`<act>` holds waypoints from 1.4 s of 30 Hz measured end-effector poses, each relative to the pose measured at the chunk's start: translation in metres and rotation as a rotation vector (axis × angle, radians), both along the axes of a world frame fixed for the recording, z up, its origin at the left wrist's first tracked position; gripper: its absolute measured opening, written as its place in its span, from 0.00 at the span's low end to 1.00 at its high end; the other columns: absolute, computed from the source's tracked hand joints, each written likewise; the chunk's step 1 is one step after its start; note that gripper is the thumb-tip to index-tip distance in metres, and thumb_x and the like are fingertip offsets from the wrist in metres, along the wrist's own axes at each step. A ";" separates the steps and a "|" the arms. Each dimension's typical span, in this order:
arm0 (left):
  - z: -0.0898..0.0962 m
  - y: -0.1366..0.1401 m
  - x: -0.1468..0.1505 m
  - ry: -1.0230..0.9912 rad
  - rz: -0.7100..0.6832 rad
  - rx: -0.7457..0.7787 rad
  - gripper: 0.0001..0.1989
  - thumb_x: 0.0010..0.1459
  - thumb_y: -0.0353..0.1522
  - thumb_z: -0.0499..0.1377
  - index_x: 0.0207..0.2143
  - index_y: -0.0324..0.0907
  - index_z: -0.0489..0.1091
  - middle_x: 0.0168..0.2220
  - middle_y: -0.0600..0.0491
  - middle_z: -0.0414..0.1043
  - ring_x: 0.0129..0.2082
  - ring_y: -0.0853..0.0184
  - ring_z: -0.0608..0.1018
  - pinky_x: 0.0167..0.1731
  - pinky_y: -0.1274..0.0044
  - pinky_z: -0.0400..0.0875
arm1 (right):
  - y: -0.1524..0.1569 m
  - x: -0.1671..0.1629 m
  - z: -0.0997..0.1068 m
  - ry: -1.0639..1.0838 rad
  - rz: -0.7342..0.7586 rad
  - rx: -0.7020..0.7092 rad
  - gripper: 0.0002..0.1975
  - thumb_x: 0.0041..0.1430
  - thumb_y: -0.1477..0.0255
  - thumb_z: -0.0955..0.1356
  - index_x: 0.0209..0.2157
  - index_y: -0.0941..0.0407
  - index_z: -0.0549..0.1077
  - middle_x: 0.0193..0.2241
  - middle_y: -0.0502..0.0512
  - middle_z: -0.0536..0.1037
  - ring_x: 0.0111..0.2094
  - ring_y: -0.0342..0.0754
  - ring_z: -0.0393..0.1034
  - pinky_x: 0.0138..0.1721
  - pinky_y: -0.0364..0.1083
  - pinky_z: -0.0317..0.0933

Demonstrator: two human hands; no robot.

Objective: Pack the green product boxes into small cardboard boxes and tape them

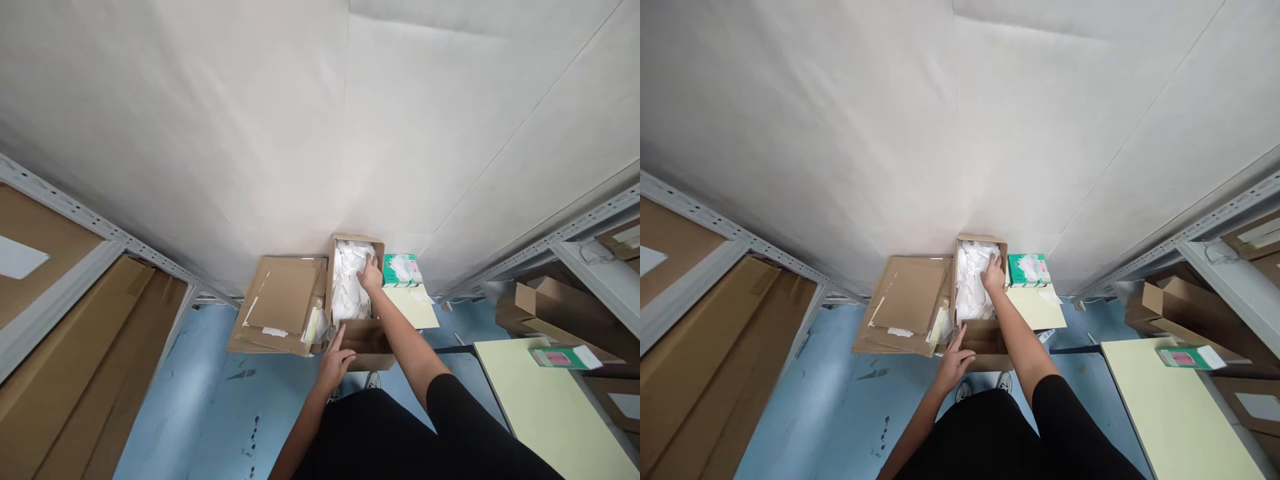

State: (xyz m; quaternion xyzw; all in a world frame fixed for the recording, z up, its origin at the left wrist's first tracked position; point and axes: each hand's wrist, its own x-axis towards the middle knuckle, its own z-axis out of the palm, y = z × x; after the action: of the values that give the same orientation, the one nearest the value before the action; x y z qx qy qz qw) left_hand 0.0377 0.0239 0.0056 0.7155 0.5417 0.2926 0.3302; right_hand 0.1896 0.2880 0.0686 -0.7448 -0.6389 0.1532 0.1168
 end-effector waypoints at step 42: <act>0.015 -0.015 0.208 0.118 -0.356 0.238 0.12 0.67 0.33 0.58 0.42 0.48 0.82 0.72 0.52 0.53 0.70 0.52 0.61 0.66 0.57 0.63 | -0.308 0.287 -0.039 0.449 0.114 0.092 0.22 0.62 0.64 0.73 0.57 0.52 0.76 0.65 0.64 0.68 0.67 0.61 0.62 0.65 0.58 0.59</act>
State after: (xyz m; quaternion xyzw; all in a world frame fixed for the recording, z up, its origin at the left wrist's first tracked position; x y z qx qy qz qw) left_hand 0.2457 0.0090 0.0203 0.8497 0.3869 0.2489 0.2577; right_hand 0.4769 -0.0201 0.0301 -0.6485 -0.6443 0.2921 0.2809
